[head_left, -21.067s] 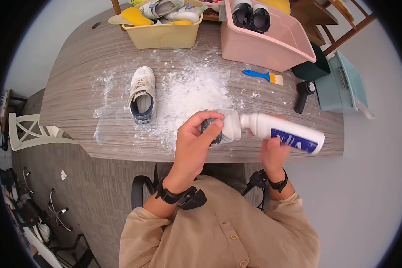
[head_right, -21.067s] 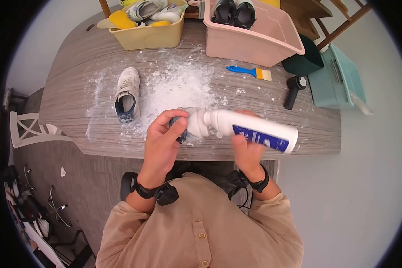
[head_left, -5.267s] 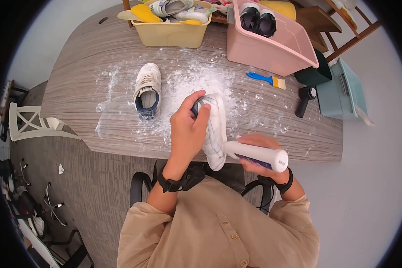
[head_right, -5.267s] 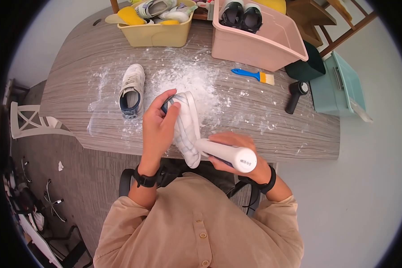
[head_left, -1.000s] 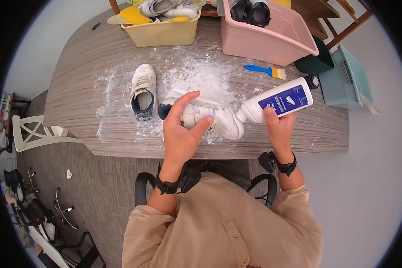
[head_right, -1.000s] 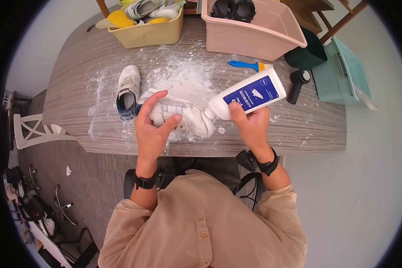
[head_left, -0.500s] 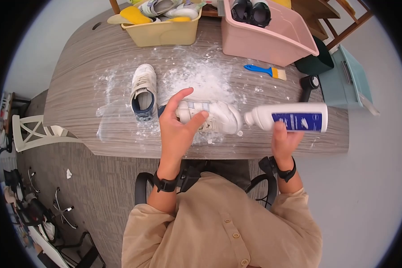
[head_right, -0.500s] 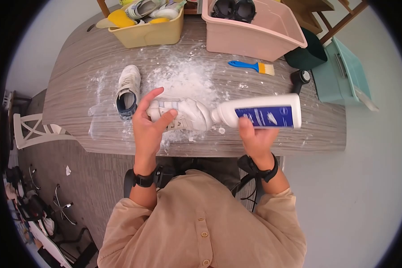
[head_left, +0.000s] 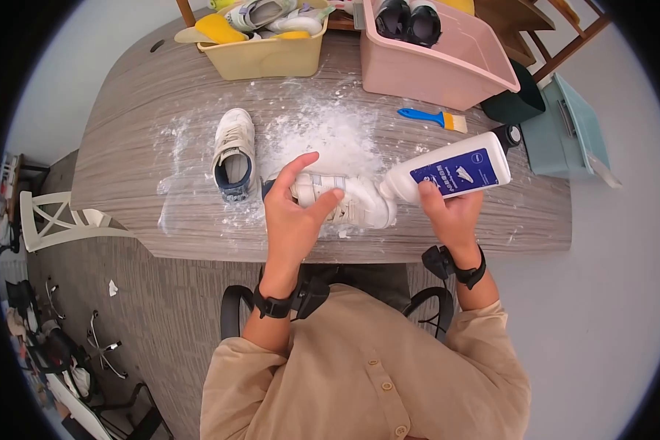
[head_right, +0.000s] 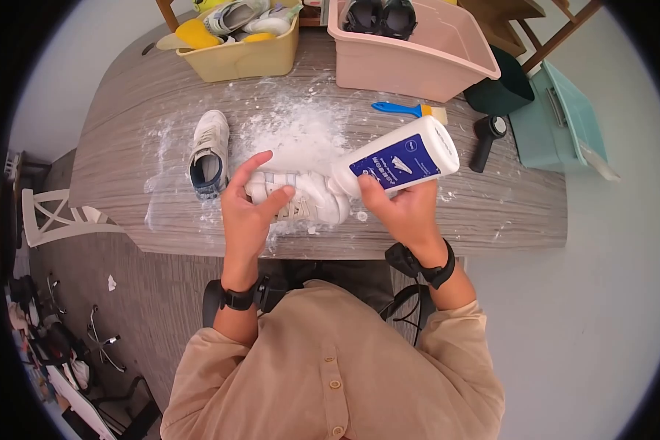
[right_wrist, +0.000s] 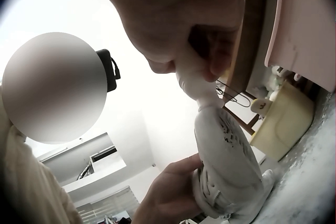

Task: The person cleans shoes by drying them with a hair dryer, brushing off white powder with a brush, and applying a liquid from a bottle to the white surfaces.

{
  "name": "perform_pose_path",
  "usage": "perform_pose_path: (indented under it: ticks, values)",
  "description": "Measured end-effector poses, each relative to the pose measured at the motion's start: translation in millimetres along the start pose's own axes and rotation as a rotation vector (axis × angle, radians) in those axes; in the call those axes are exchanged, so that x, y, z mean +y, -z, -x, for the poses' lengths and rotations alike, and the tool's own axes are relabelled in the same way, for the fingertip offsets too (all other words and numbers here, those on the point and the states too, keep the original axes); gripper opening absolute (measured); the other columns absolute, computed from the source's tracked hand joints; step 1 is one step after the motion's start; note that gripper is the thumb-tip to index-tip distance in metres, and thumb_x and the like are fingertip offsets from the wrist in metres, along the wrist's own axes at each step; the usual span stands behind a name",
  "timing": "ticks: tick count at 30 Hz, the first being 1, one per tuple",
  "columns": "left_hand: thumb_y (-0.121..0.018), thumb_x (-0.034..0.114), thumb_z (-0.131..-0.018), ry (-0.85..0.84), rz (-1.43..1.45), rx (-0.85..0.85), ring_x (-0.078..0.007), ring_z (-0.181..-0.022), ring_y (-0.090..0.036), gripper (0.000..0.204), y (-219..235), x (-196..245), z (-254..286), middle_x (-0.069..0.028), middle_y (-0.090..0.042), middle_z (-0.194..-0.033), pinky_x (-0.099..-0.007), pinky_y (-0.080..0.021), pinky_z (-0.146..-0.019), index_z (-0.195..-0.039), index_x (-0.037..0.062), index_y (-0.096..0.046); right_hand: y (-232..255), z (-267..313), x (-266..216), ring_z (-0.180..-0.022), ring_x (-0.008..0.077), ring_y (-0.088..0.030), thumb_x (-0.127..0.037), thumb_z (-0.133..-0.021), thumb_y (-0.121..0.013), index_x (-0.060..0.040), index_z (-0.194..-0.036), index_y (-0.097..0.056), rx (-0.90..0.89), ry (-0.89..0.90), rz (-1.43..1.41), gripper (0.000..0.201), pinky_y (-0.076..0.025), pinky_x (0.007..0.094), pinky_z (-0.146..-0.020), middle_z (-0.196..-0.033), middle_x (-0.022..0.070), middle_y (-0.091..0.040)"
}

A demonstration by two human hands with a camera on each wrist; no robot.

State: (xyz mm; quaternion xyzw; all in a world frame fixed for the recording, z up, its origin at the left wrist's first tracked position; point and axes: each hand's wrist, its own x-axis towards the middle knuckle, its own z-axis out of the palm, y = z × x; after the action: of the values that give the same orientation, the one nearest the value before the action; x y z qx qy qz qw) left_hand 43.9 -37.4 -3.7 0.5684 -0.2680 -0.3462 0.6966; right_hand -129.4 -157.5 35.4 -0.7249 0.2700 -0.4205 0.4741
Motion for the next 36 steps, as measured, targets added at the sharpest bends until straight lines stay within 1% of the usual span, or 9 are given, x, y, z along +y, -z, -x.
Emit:
perform_pose_path:
  ticks: [5,9,15,18,19,25,28,32,36]
  values:
    - [-0.067,-0.009,-0.074,0.014,0.001,-0.001,-0.0132,-0.087,-0.061,0.051,-2,-5,-1,-0.0108,-0.062,-0.100,-0.0247,-0.050,-0.075,-0.122,-0.0043,-0.050,6,15,5,-0.079,0.0098,-0.056,-0.013,-0.079,-0.070,0.0011,-0.102,-0.053,-0.004,-0.011,-0.022,0.033,-0.047,0.0242,-0.071,-0.090,0.0050,-0.060]
    - [-0.069,-0.005,-0.074,0.073,0.090,0.079,-0.0125,-0.082,-0.061,0.048,1,-3,-2,-0.0107,-0.062,-0.097,-0.0247,-0.051,-0.071,-0.119,-0.0026,-0.053,5,26,10,-0.076,0.0108,-0.060,-0.008,-0.077,-0.072,0.0037,-0.100,-0.055,0.059,0.043,-0.073,0.031,-0.049,0.0249,-0.068,-0.086,0.0060,-0.063]
    - [-0.068,-0.006,-0.076,0.130,0.286,0.095,-0.0167,-0.085,-0.064,0.047,3,3,-1,-0.0147,-0.063,-0.099,-0.0281,-0.054,-0.073,-0.120,-0.0049,-0.050,10,27,23,-0.093,0.0215,-0.059,-0.013,-0.075,-0.070,0.0018,-0.107,-0.055,-0.067,0.318,0.049,0.038,-0.048,0.0326,-0.079,-0.101,0.0135,-0.060]
    - [-0.069,-0.005,-0.077,0.179,0.332,0.085,-0.0166,-0.084,-0.064,0.047,3,-1,-1,-0.0146,-0.063,-0.098,-0.0282,-0.054,-0.073,-0.120,-0.0049,-0.050,15,24,20,-0.096,0.0265,-0.059,-0.016,-0.075,-0.071,-0.0005,-0.109,-0.056,-0.140,0.441,0.284,0.041,-0.048,0.0361,-0.084,-0.102,0.0147,-0.061]
    - [-0.069,-0.005,-0.077,0.191,0.340,0.083,-0.0166,-0.084,-0.064,0.047,4,-2,0,-0.0147,-0.063,-0.098,-0.0282,-0.054,-0.073,-0.119,-0.0050,-0.050,15,27,21,-0.096,0.0282,-0.059,-0.017,-0.074,-0.071,-0.0018,-0.109,-0.058,-0.128,0.386,0.239,0.040,-0.047,0.0370,-0.085,-0.104,0.0147,-0.061]
    - [-0.068,-0.002,-0.079,0.245,0.415,0.097,-0.0182,-0.084,-0.064,0.045,8,-4,0,-0.0153,-0.062,-0.099,-0.0294,-0.055,-0.072,-0.120,-0.0046,-0.049,18,31,23,-0.097,0.0289,-0.059,-0.019,-0.074,-0.073,-0.0010,-0.110,-0.057,-0.144,0.405,0.311,0.043,-0.047,0.0377,-0.086,-0.105,0.0151,-0.061]
    - [-0.068,-0.001,-0.080,0.333,0.495,0.096,-0.0195,-0.087,-0.064,0.048,11,-3,0,-0.0160,-0.061,-0.101,-0.0310,-0.054,-0.074,-0.122,-0.0037,-0.046,12,34,27,-0.099,0.0289,-0.059,-0.020,-0.075,-0.073,-0.0004,-0.109,-0.057,-0.110,0.391,0.154,0.043,-0.047,0.0379,-0.086,-0.107,0.0153,-0.061]
    - [-0.068,0.000,-0.079,0.450,0.563,0.029,-0.0207,-0.091,-0.063,0.052,10,-4,2,-0.0168,-0.060,-0.103,-0.0329,-0.054,-0.077,-0.125,-0.0017,-0.044,5,34,29,-0.097,0.0280,-0.058,-0.023,-0.077,-0.072,0.0009,-0.109,-0.056,-0.009,0.386,0.077,0.043,-0.046,0.0372,-0.086,-0.105,0.0159,-0.060]
    - [-0.068,0.000,-0.079,0.408,0.540,-0.073,-0.0216,-0.092,-0.062,0.052,7,-4,8,-0.0160,-0.060,-0.104,-0.0341,-0.054,-0.077,-0.125,-0.0001,-0.044,-4,37,26,-0.096,0.0216,-0.056,-0.027,-0.082,-0.068,0.0071,-0.108,-0.054,0.153,0.231,-0.147,0.045,-0.045,0.0327,-0.084,-0.105,0.0161,-0.058]
